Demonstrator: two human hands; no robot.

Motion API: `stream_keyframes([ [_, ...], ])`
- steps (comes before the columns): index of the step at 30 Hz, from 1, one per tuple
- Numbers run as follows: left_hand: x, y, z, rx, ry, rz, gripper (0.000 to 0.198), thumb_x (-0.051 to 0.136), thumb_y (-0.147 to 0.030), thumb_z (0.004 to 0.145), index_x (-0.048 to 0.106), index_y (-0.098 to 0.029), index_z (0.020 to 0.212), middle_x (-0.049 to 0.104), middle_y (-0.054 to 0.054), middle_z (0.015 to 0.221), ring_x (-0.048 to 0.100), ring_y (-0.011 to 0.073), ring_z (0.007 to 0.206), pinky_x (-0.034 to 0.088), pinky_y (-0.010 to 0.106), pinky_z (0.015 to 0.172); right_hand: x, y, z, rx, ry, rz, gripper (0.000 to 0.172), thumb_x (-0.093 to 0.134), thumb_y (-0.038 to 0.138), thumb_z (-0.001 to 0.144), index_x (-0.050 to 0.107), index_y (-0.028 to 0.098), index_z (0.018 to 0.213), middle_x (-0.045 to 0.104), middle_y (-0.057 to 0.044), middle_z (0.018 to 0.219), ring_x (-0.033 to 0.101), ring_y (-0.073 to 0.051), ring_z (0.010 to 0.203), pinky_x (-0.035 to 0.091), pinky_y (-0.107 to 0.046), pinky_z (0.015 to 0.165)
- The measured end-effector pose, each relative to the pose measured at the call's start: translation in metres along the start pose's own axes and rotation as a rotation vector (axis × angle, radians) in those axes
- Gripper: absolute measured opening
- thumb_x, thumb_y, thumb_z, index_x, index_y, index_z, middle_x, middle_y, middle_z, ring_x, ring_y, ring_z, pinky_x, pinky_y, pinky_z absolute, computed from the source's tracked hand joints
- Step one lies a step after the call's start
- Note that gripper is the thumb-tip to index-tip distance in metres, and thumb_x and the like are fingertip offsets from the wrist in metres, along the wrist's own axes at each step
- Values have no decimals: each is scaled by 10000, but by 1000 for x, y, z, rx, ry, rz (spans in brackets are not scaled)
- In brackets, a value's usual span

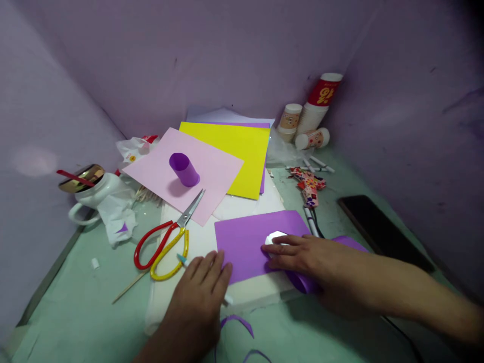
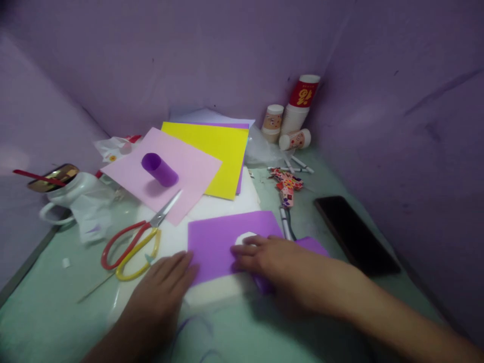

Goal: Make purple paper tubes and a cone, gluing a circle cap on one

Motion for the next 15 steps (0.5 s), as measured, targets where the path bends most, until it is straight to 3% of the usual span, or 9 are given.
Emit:
stream_keyframes([
  [2, 4, -10, -4, -32, 40, -13, 519, 476, -119, 628, 585, -112, 1135, 640, 137, 1193, 546, 291, 1071, 436, 430, 862, -22, -4, -8, 97, -30, 72, 773, 571, -21, 547, 559, 287, 1255, 652, -33, 1192, 641, -262, 1018, 549, -378, 832],
  [4, 5, -14, -6, -65, 41, -26, 556, 471, -99, 599, 577, -125, 1144, 626, 123, 1218, 529, 284, 1059, 409, 418, 860, -49, -2, -17, 186, -213, 171, 673, 642, 79, 616, 562, 300, 1247, 698, -25, 1049, 682, -230, 830, 570, -318, 643],
  [7, 4, -14, -4, -84, -65, -57, 513, 459, -77, 593, 600, -105, 1085, 642, 147, 1171, 518, 288, 985, 390, 415, 814, -84, 10, -27, 257, -850, 336, 631, 666, 221, 705, 487, 328, 1300, 643, -27, 1165, 661, -228, 898, 550, -355, 686],
  [9, 5, -15, -3, -87, -103, -76, 493, 458, -79, 601, 603, -99, 1073, 643, 163, 1152, 505, 291, 955, 380, 418, 801, -88, 17, -28, 330, -1294, 457, 539, 505, 200, 811, 431, 309, 1334, 581, -46, 1246, 618, -226, 1027, 531, -388, 806],
  [10, 6, -15, -3, -87, -98, -80, 501, 460, -81, 605, 597, -102, 1087, 636, 166, 1159, 499, 292, 953, 375, 421, 803, -84, 19, -23, 371, -1367, 543, 505, 420, 207, 857, 396, 318, 1349, 523, -36, 1315, 564, -219, 1128, 506, -391, 888],
  [12, 9, -17, -4, -99, -70, -88, 522, 467, -88, 611, 583, -120, 1118, 625, 158, 1173, 490, 289, 951, 368, 425, 817, -71, 22, -5, 234, -1412, 648, 539, 518, 226, 793, 413, 277, 1319, 549, -73, 1260, 591, -244, 1081, 537, -390, 837],
  [15, 12, -20, -6, -147, -76, -139, 490, 473, -112, 633, 587, -150, 1107, 630, 127, 1153, 486, 277, 942, 355, 422, 838, -41, 19, 30, 180, -1274, 795, 680, 664, 245, 710, 373, 287, 1323, 573, -77, 1203, 622, -258, 1015, 550, -412, 802],
])
Point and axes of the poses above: each hand's wrist, its own z-axis towards the middle knuckle, its own x-axis out of the palm, y = z × x, the point moved 3 cm from there along z, towards the middle knuckle
